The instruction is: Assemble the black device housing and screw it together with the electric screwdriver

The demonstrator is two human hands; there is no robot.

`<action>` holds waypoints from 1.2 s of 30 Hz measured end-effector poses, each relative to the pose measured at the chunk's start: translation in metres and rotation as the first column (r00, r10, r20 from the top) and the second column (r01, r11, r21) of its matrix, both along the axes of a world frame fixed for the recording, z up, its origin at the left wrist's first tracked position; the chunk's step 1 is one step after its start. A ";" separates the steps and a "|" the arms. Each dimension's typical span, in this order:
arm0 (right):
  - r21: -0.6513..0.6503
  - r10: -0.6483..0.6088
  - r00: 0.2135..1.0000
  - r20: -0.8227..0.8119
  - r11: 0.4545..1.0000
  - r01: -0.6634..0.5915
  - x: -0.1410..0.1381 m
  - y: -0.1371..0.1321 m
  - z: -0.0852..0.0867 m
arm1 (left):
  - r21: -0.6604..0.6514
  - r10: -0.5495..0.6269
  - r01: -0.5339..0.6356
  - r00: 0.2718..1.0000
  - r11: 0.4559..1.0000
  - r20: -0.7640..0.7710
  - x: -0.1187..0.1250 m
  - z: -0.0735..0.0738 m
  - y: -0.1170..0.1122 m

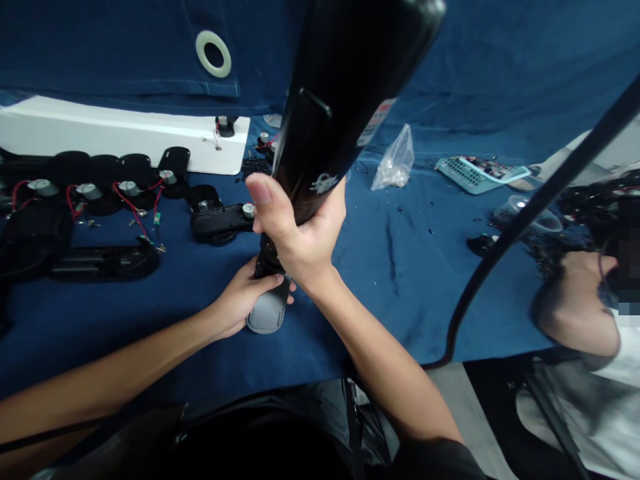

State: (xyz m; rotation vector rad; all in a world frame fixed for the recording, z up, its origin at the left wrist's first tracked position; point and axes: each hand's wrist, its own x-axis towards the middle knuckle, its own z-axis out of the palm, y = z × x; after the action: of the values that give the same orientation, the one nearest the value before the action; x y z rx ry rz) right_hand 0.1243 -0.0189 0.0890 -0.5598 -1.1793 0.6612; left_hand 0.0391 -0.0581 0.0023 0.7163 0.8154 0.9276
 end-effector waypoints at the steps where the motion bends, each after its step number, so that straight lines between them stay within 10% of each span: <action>1: -0.010 -0.009 1.000 -0.013 1.000 0.009 -0.001 -0.001 0.000 | -0.001 0.000 0.000 1.000 1.000 0.003 0.000 0.000 0.000; 36: -0.006 0.014 0.998 -0.056 1.000 -0.015 0.000 -0.001 0.008 | 0.068 -0.003 0.000 0.999 0.998 0.048 0.000 -0.005 -0.001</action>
State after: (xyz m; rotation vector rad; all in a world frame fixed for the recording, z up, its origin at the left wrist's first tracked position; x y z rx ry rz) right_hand 0.1246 -0.0204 0.0965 -0.5350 -1.1298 0.6890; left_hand 0.0390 -0.0591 -0.0025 0.7507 0.7439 0.9714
